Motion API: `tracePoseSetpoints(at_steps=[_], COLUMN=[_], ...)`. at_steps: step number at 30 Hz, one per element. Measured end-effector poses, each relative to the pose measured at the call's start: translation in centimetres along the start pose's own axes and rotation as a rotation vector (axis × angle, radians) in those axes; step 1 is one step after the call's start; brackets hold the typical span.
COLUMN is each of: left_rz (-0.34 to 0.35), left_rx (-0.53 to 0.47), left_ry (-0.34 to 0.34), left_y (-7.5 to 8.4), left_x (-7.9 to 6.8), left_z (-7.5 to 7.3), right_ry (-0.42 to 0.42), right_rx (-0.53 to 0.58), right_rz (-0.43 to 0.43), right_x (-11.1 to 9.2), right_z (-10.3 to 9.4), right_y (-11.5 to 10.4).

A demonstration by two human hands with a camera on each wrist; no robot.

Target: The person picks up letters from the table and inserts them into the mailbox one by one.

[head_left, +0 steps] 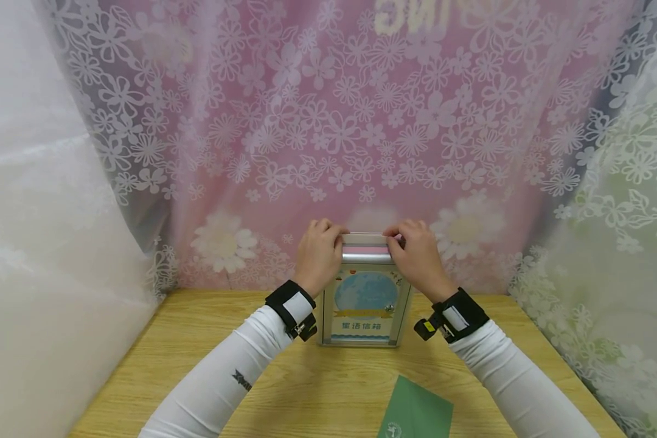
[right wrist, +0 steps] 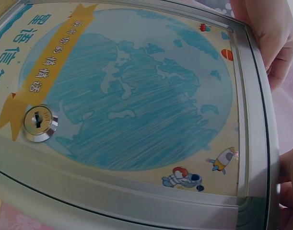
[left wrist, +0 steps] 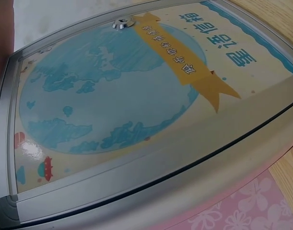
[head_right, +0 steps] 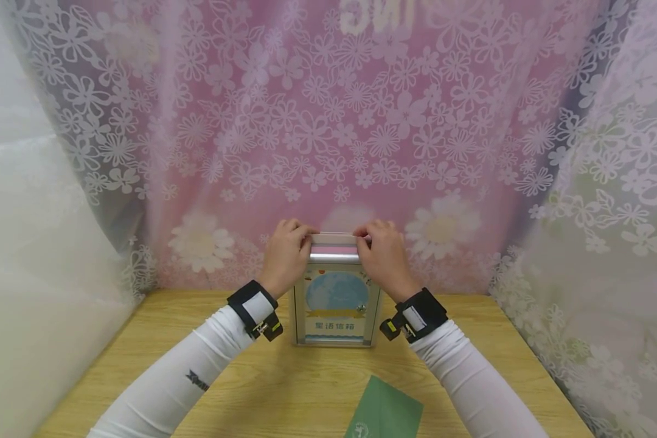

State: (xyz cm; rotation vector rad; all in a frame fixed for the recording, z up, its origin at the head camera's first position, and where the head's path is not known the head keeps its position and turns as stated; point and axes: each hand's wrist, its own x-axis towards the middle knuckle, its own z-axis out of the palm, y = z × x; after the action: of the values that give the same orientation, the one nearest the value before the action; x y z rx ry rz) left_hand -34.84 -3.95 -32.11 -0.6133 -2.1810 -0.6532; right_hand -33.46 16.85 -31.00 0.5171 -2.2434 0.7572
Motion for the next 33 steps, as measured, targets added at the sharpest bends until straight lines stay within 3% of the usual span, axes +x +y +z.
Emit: tracePoseSetpoints(at_steps=[23,33], left_rz=[0.01,0.022], left_rx=[-0.003,-0.078], left_ry=[-0.023,0.002], left_y=[-0.27,0.01], left_x=[-0.3,-0.84], left_z=[0.28,-0.24], right_ry=[0.008,0.016], right_rx=[-0.051,-0.006], right_rz=[-0.022,-0.04], right_x=[-0.54,-0.7], right_z=[0.46,0.33], right_y=[0.51,0.59])
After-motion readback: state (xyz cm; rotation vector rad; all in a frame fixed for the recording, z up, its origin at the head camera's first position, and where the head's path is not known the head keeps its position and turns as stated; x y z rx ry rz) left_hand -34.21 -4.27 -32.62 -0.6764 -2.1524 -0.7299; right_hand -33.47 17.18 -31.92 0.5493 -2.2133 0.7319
